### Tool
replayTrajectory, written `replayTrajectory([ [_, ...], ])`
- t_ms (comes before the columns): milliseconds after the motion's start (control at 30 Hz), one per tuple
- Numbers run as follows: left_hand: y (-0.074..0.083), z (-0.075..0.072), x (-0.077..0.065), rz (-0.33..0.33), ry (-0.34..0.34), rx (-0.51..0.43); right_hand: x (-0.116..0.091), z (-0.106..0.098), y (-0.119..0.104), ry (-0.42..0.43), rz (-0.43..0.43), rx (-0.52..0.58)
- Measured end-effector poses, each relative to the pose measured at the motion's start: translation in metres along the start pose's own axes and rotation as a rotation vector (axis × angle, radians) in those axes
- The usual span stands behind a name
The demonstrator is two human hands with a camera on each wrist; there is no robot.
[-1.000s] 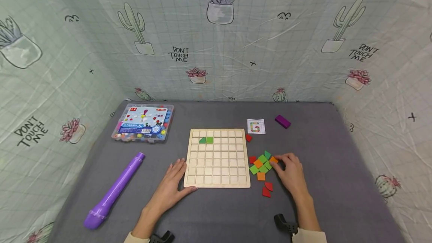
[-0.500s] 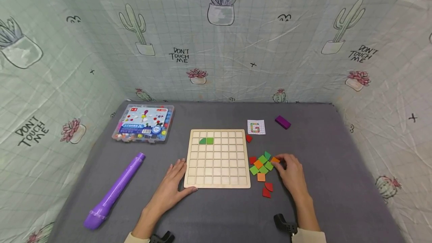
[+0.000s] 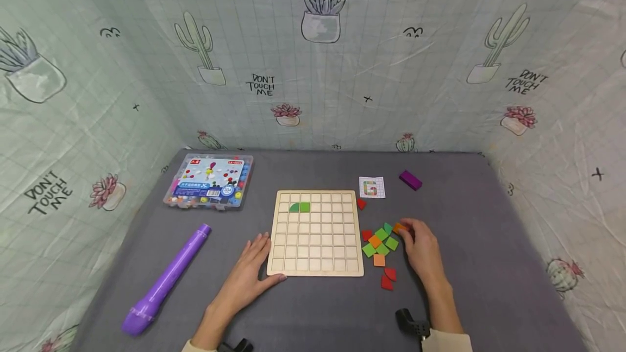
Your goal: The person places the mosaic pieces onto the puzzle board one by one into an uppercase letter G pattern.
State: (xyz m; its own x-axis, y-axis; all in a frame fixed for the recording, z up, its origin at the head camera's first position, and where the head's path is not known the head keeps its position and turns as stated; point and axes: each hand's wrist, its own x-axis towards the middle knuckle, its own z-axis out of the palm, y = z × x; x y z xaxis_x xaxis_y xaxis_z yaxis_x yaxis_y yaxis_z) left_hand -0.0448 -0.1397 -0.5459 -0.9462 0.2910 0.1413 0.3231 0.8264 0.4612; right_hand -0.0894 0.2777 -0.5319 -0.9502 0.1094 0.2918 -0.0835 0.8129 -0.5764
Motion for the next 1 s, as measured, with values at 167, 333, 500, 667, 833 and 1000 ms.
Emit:
replayTrajectory([
  [167, 0.001, 0.0, -0.002, 0.008, 0.012, 0.001, 0.009, 0.004, -0.011, -0.014, -0.023, 0.013],
  [333, 0.002, 0.0, -0.001, 0.016, 0.024, -0.005, 0.021, 0.01, -0.023, -0.032, -0.047, 0.035],
  [500, 0.002, -0.001, 0.0, -0.004, 0.001, -0.004, 0.03, 0.016, -0.033, -0.049, -0.067, 0.059],
  [667, 0.001, -0.001, -0.001, -0.014, -0.004, -0.008, 0.038, 0.023, -0.041, -0.083, -0.074, 0.081],
  [833, 0.001, -0.001, 0.0, -0.01, -0.004, -0.004, 0.045, 0.031, -0.051, -0.134, -0.068, 0.105],
  [1000, 0.0, 0.0, 0.0, -0.011, -0.007, 0.005, 0.051, 0.04, -0.063, -0.172, -0.079, 0.128],
])
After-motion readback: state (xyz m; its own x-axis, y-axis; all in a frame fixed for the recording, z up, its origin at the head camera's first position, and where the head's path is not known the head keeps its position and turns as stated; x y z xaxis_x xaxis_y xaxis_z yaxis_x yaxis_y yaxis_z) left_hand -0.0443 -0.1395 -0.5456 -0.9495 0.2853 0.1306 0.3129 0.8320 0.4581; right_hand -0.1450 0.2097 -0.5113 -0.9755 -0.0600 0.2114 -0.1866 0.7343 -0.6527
